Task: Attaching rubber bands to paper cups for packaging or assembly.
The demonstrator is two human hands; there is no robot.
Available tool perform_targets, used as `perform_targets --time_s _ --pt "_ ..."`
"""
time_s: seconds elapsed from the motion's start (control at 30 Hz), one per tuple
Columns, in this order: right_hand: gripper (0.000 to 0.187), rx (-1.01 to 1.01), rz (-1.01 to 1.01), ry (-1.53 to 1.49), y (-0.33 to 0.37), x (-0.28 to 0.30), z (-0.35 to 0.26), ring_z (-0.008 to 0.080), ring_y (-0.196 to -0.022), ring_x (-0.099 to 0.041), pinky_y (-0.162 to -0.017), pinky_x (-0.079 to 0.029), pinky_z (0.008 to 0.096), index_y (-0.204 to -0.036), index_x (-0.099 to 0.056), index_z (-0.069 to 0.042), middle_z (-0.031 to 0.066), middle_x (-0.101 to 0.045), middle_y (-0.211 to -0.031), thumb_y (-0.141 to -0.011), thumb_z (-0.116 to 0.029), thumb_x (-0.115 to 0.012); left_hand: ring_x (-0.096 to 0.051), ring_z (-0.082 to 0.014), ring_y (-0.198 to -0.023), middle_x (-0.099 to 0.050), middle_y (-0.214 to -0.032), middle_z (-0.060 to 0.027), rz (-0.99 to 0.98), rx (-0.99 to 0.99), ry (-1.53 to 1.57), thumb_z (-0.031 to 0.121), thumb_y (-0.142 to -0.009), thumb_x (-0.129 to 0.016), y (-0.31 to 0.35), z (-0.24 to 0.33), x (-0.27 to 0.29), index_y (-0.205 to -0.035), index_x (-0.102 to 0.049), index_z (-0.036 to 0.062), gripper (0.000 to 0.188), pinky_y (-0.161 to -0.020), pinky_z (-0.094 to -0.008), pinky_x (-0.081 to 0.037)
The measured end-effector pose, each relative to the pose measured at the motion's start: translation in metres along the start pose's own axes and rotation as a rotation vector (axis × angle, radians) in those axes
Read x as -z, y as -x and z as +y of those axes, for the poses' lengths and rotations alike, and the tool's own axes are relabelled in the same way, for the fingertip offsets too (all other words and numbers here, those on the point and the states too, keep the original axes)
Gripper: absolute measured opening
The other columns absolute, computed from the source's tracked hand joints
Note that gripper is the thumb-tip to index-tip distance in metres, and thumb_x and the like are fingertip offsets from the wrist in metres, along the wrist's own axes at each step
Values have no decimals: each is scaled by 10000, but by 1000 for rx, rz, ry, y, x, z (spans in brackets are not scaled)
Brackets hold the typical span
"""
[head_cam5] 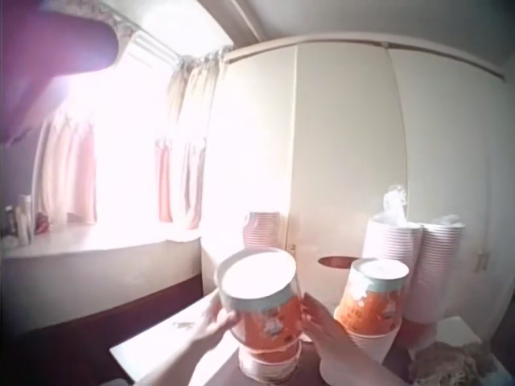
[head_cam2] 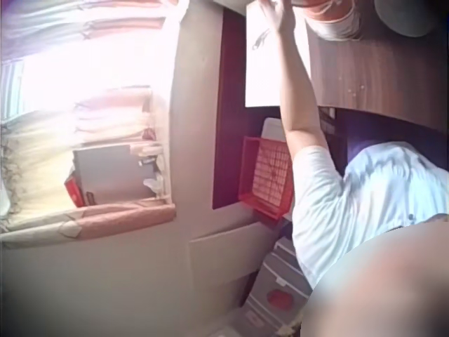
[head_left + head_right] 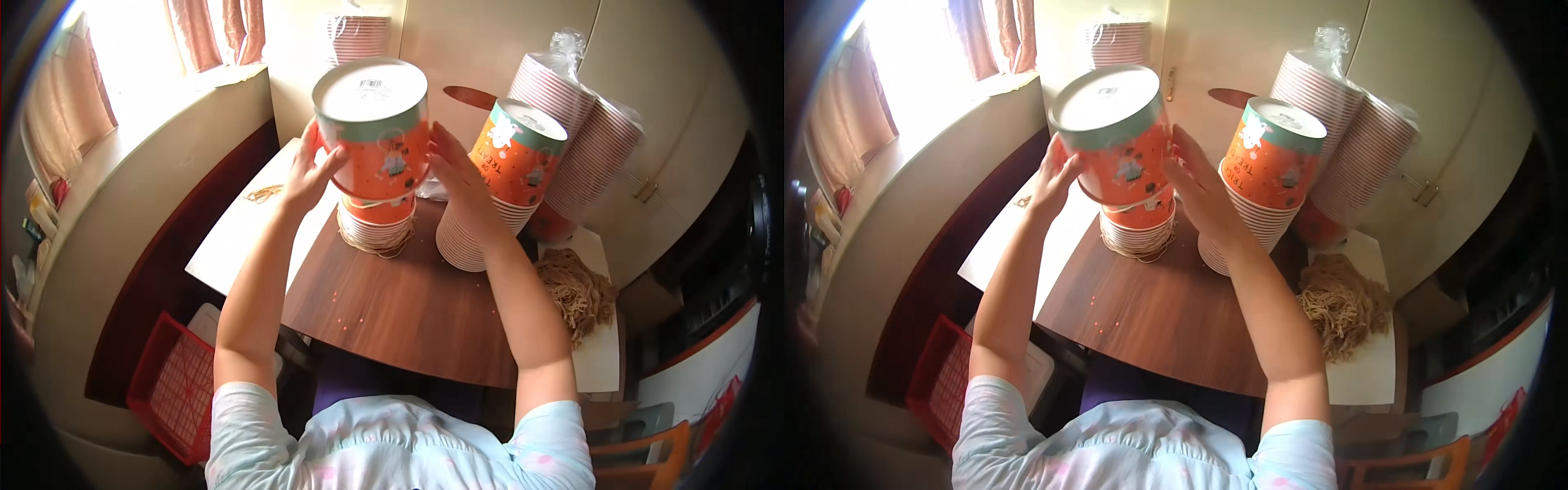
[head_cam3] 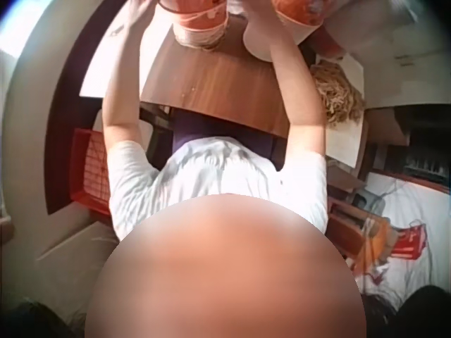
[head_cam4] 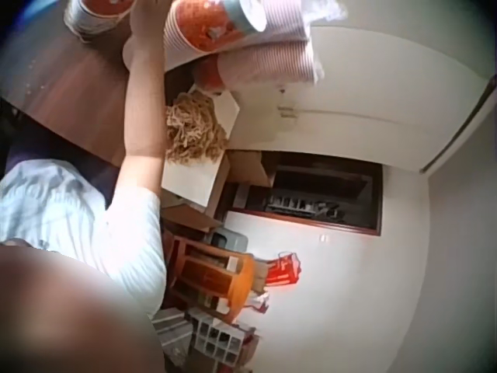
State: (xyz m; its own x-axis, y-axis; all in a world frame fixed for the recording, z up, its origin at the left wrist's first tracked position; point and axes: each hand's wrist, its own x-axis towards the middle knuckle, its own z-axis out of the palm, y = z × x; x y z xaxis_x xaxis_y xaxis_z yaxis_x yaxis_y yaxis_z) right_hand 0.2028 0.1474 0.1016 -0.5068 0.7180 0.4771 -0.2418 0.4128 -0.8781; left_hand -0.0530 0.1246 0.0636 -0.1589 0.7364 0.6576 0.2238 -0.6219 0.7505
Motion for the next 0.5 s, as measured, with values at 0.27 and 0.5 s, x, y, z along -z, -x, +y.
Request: perform_targets --time_s 0.27,0.5 --pt "411 -63 45 41 -21 27 126 165 -1098 -548 -938 -429 297 -1302 -434 -9 97 -571 -1215 -962 -227 -507 -465 -249 -1211 -476 -1323 -175 53 270 -93 362 -780 -759 13 -84 -56 -1420 -277 -19 888 -1026 -382 -378" --pt "502 146 159 931 19 10 59 357 -1135 -539 -978 -423 410 -1246 -495 16 216 -556 -1212 -817 -182 -664 -465 -304 -1222 -460 -1324 -246 130 154 -16 271 -776 -774 50 -106 -59 -1399 -226 -102 909 -1023 -395 -383"
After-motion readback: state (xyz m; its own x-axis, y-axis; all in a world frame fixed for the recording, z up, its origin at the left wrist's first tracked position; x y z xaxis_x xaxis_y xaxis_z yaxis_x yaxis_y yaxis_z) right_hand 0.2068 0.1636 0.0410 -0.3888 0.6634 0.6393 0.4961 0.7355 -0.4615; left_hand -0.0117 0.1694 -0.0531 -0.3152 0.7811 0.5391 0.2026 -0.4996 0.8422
